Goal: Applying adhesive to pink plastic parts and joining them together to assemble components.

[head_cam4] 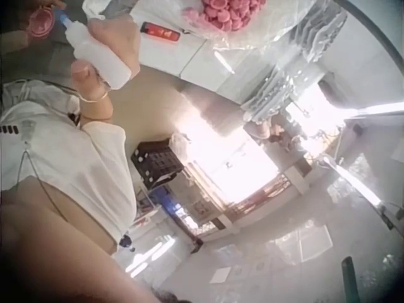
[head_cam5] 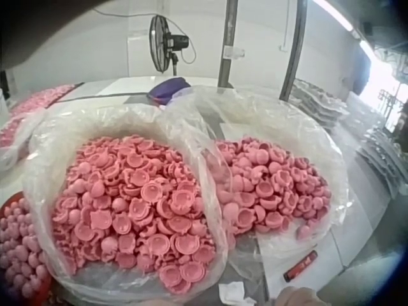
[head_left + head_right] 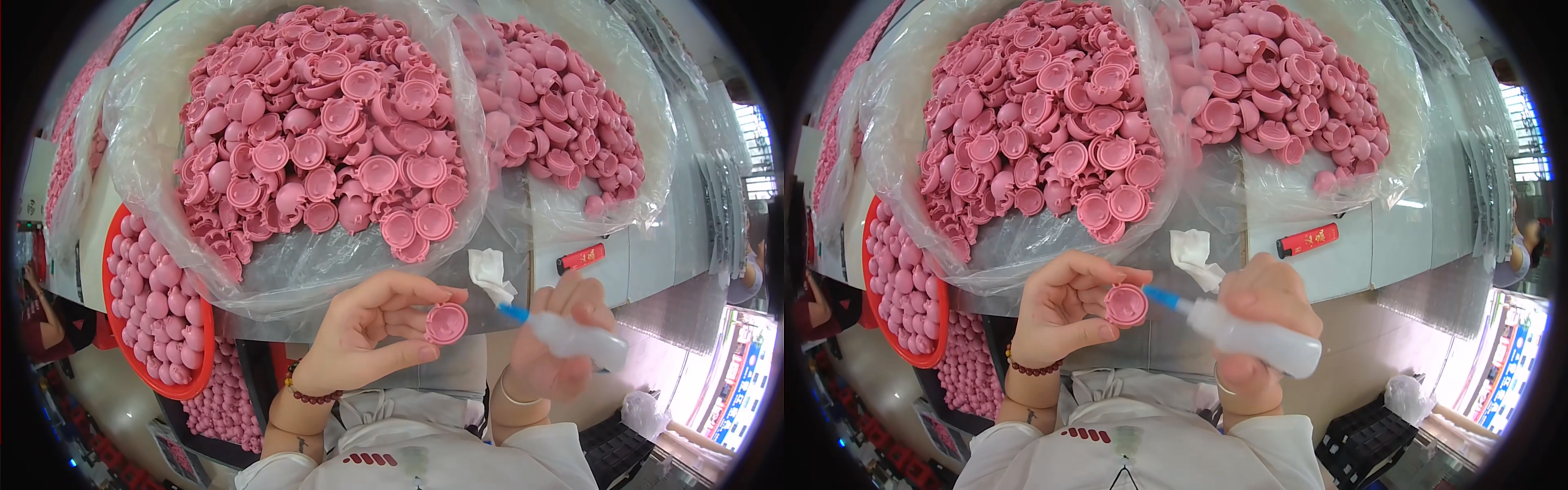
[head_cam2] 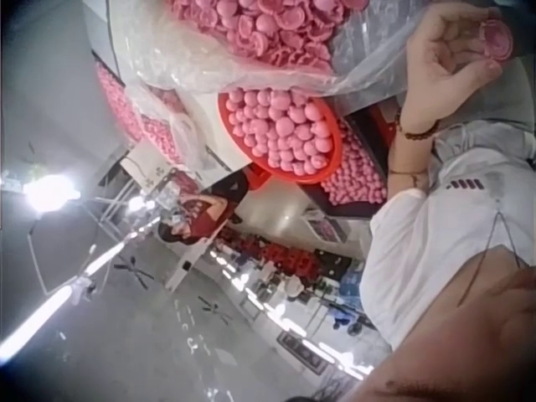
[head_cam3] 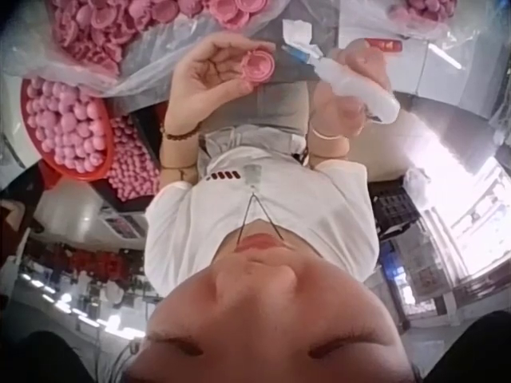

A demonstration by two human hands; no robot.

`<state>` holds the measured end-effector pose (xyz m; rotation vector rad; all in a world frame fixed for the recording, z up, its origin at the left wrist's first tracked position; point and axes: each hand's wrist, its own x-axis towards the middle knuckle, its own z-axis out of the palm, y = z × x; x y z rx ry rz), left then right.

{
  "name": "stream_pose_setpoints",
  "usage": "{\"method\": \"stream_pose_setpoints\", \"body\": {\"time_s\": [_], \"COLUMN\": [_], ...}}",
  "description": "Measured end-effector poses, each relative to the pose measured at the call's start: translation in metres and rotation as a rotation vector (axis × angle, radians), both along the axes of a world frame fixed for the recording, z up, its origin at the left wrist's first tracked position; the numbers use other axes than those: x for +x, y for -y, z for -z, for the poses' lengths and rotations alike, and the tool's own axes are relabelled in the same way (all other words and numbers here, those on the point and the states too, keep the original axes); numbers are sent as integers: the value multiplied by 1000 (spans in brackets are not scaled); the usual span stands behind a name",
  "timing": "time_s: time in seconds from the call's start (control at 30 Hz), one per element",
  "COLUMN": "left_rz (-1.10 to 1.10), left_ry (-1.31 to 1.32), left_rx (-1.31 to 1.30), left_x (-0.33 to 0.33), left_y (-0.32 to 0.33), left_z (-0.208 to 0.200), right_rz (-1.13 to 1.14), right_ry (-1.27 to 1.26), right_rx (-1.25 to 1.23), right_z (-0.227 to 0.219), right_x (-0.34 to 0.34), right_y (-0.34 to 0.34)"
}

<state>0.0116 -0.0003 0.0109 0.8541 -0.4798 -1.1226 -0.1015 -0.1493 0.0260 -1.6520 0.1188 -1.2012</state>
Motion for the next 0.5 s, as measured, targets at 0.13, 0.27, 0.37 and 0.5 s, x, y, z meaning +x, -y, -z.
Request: {"method": "stream_pose_setpoints", "body": {"time_s": [0.13, 0.27, 0.37, 0.5], "left_rz": [20, 29, 36, 41], "left_ry": [-4, 39, 44, 47], "left_rx": [4, 13, 22, 10], "left_x": [2, 2, 2, 2], "left_y": [-1, 0, -1, 1], "left_z": [0, -1, -1, -2], "right_rz": [-102, -65, -67, -62], "right_ry": [-3, -118, -172, -198], "right_rx": [-254, -333, -285, -331], "right_z": [-11, -15, -16, -16], "right_x": [-4, -8, -8, -5], "right_y": [1, -8, -11, -12]}}
